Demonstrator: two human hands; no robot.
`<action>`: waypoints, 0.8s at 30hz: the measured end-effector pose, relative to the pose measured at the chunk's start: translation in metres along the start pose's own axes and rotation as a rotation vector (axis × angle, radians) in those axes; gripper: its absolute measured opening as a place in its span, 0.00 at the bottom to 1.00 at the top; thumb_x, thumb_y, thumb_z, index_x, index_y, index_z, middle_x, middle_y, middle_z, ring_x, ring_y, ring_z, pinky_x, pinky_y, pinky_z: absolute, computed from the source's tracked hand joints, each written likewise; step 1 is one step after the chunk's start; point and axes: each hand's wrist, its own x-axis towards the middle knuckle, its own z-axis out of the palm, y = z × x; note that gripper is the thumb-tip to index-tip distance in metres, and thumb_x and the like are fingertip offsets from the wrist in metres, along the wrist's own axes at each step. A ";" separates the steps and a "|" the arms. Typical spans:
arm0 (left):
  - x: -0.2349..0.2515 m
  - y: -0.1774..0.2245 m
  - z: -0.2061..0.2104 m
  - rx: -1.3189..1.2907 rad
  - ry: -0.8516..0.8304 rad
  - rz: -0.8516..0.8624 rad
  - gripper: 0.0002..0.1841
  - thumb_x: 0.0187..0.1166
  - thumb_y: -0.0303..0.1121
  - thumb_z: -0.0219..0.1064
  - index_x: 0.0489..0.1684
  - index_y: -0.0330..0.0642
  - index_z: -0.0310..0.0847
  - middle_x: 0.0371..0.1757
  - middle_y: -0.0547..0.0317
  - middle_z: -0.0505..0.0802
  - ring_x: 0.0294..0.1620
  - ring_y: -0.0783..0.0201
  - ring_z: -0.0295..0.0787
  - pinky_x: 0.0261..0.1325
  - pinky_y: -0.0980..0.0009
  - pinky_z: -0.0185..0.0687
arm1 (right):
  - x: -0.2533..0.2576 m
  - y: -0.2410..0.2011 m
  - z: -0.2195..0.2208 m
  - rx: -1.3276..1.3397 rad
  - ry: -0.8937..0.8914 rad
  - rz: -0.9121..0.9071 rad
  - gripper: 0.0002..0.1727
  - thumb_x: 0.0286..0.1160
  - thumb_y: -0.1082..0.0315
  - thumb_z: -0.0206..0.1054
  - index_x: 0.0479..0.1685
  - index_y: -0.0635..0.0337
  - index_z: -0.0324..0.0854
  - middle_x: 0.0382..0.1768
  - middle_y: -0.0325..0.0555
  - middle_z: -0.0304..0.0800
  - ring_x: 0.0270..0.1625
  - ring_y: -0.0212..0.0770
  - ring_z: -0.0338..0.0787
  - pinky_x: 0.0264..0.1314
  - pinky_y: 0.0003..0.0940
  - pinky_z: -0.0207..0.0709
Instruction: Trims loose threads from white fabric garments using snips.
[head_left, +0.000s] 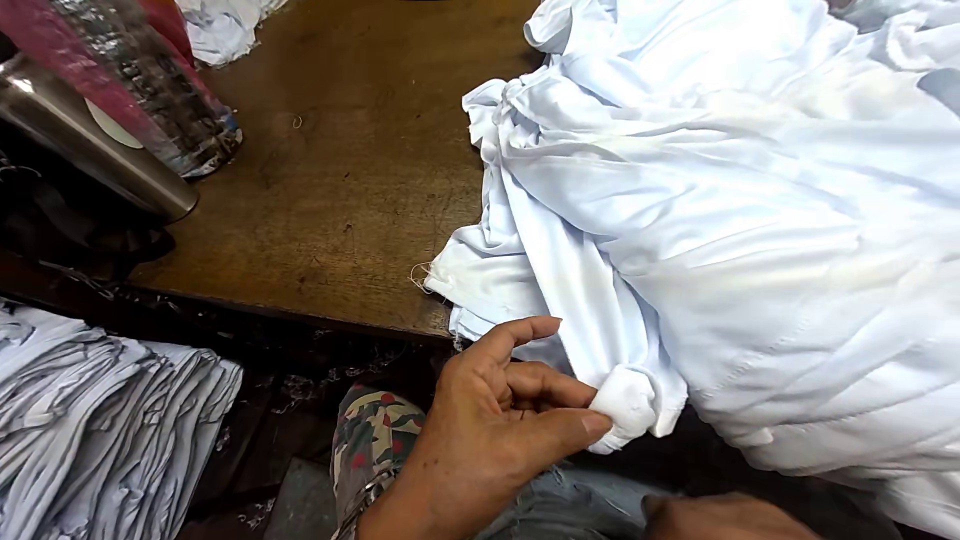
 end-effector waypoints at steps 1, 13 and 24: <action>-0.001 0.000 0.001 0.007 0.003 0.006 0.35 0.71 0.19 0.73 0.83 0.34 0.67 0.39 0.46 0.96 0.38 0.63 0.94 0.47 0.70 0.91 | -0.001 -0.004 -0.001 0.015 0.132 0.021 0.18 0.82 0.57 0.69 0.40 0.68 0.83 0.31 0.52 0.86 0.33 0.36 0.84 0.37 0.32 0.78; -0.005 0.003 0.009 0.114 -0.004 0.068 0.36 0.72 0.18 0.72 0.85 0.36 0.66 0.38 0.53 0.97 0.32 0.70 0.91 0.36 0.78 0.85 | 0.034 -0.024 -0.002 -0.194 0.526 -0.091 0.15 0.74 0.63 0.77 0.55 0.60 0.87 0.36 0.38 0.87 0.34 0.22 0.79 0.36 0.16 0.73; -0.003 0.002 -0.004 0.140 -0.029 0.055 0.34 0.74 0.19 0.66 0.85 0.37 0.67 0.40 0.51 0.97 0.38 0.67 0.94 0.43 0.75 0.89 | 0.024 -0.015 -0.025 0.216 0.372 -0.027 0.05 0.80 0.60 0.72 0.37 0.45 0.82 0.27 0.23 0.80 0.30 0.18 0.78 0.34 0.18 0.73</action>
